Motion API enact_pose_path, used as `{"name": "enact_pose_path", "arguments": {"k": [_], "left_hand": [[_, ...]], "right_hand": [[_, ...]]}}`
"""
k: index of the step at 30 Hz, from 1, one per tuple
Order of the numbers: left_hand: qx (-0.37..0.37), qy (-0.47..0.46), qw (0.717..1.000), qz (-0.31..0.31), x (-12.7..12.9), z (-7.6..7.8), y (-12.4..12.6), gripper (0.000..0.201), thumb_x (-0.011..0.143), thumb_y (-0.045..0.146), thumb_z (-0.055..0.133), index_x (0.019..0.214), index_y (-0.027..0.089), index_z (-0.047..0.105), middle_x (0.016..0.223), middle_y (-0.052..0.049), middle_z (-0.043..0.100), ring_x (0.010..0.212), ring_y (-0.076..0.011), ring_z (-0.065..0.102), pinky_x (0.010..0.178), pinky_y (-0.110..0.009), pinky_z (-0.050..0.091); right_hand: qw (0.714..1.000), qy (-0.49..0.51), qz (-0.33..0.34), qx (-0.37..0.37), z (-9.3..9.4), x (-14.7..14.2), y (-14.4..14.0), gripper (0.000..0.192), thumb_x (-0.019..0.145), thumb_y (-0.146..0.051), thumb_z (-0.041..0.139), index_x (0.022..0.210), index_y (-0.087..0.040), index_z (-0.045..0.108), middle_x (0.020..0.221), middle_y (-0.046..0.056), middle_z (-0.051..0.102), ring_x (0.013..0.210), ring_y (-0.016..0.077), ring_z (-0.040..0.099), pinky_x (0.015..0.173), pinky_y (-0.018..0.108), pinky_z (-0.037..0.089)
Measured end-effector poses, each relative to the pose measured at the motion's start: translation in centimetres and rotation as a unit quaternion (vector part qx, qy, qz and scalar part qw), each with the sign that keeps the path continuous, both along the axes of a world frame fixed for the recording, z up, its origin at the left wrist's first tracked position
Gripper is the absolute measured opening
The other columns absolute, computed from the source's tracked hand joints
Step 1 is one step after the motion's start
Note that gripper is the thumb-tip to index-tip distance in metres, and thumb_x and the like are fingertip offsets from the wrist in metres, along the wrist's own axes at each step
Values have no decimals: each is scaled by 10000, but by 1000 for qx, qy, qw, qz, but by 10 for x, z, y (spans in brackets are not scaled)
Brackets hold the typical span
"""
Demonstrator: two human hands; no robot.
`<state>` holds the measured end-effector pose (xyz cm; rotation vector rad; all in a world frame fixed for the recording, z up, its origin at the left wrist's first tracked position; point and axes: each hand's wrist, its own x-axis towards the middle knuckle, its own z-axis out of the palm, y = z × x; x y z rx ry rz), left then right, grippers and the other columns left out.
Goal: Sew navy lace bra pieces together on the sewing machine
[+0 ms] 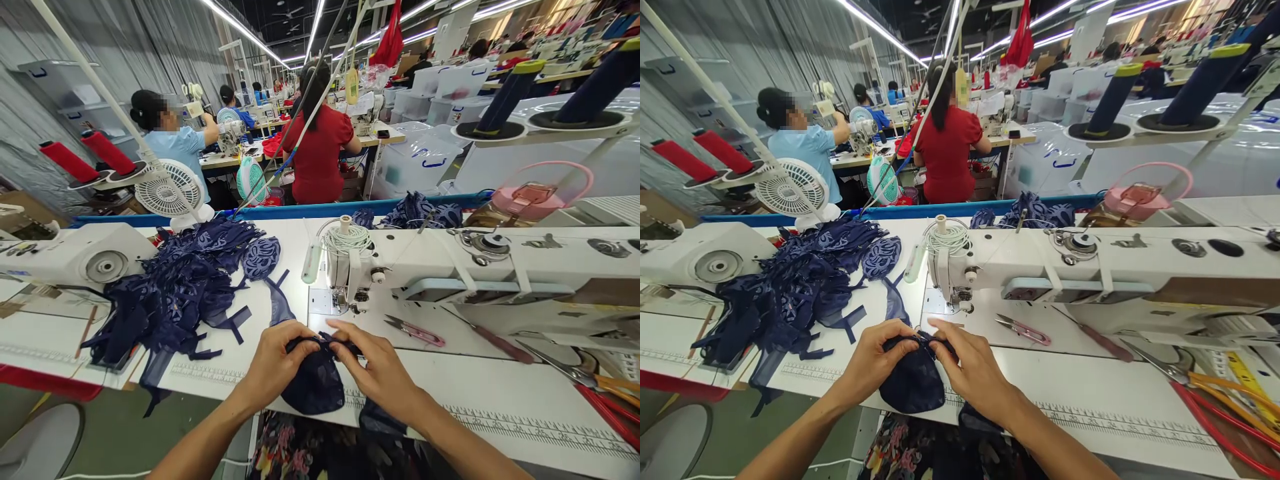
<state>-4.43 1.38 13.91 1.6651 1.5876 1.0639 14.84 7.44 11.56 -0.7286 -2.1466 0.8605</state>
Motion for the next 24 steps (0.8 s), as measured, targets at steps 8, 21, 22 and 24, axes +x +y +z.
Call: {"name": "enact_pose_path", "arguments": {"k": [8, 21, 22, 24], "left_hand": [[-39, -33, 997, 57, 9, -6, 1, 46, 801, 245, 681, 806, 219, 719, 789, 16, 727, 738, -157, 646, 696, -241, 490], [-71, -78, 994, 15, 2, -22, 0, 284, 827, 456, 623, 1019, 247, 618, 927, -15, 709, 850, -198, 685, 725, -261, 558], [-89, -94, 992, 6, 1, -23, 1, 312, 839, 479, 606, 1045, 246, 621, 966, -23, 709, 900, -207, 682, 754, -263, 560], [-125, -121, 985, -4, 0, -23, 3, 359, 841, 515, 598, 1070, 240, 631, 1030, -31, 704, 977, -219, 668, 821, -270, 553]], "right_hand": [[999, 31, -26, -24, -7, -3, 0, 324, 971, -264, 448, 1276, -269, 557, 975, 49, 660, 832, 162, 628, 753, 279, 514], [999, 34, -16, 2, -5, -7, 4, 111, 929, -237, 471, 867, -208, 559, 781, 2, 548, 722, 128, 519, 653, 236, 413], [999, 40, -22, 4, -6, -7, 4, 103, 925, -240, 474, 868, -209, 553, 780, 0, 543, 718, 126, 516, 649, 232, 412], [999, 47, -26, 8, -7, -5, 4, 95, 921, -241, 475, 862, -210, 543, 774, -4, 534, 709, 121, 511, 646, 228, 413]]}}
